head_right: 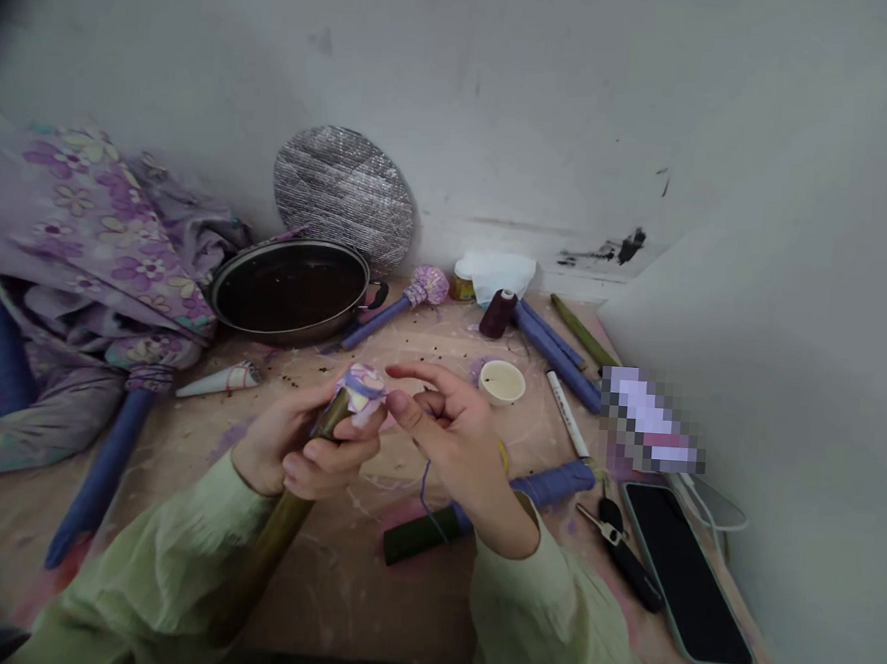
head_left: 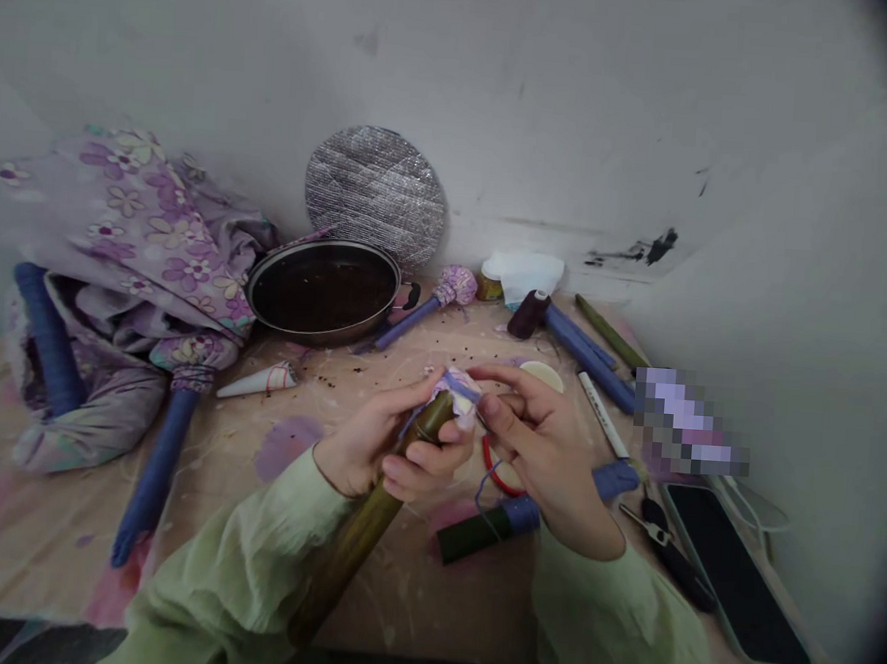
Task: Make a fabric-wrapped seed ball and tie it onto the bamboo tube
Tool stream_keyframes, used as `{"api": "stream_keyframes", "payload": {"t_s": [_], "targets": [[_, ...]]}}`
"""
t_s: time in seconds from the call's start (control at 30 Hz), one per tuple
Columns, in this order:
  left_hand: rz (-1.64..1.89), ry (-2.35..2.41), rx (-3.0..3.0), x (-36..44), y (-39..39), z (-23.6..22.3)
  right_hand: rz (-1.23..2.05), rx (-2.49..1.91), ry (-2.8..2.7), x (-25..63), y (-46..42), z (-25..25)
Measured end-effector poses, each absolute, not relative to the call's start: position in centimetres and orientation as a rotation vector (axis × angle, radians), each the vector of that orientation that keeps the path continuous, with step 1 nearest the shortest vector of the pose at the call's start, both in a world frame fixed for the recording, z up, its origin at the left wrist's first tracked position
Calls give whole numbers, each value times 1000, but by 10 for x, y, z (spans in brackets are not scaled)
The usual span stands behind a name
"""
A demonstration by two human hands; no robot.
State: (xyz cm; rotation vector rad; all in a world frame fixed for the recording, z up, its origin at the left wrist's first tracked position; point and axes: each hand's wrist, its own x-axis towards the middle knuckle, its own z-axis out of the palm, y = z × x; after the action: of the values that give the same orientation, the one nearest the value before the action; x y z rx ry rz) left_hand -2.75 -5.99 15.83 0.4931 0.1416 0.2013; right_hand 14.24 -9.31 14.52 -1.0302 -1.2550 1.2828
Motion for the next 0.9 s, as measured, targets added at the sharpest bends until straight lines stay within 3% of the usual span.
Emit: {"api": "stream_keyframes", "payload": {"t_s": [0.23, 0.73, 0.9], "targets": [[-65, 18, 443, -26, -58, 152, 1506, -882, -1432, 148, -92, 153], [-386, -51, 436, -11, -64, 130, 1154, -780, -1886, 162, -107, 161], [-326, -14, 379, -5, -63, 130, 1301, -889, -1676, 160, -108, 159]]}}
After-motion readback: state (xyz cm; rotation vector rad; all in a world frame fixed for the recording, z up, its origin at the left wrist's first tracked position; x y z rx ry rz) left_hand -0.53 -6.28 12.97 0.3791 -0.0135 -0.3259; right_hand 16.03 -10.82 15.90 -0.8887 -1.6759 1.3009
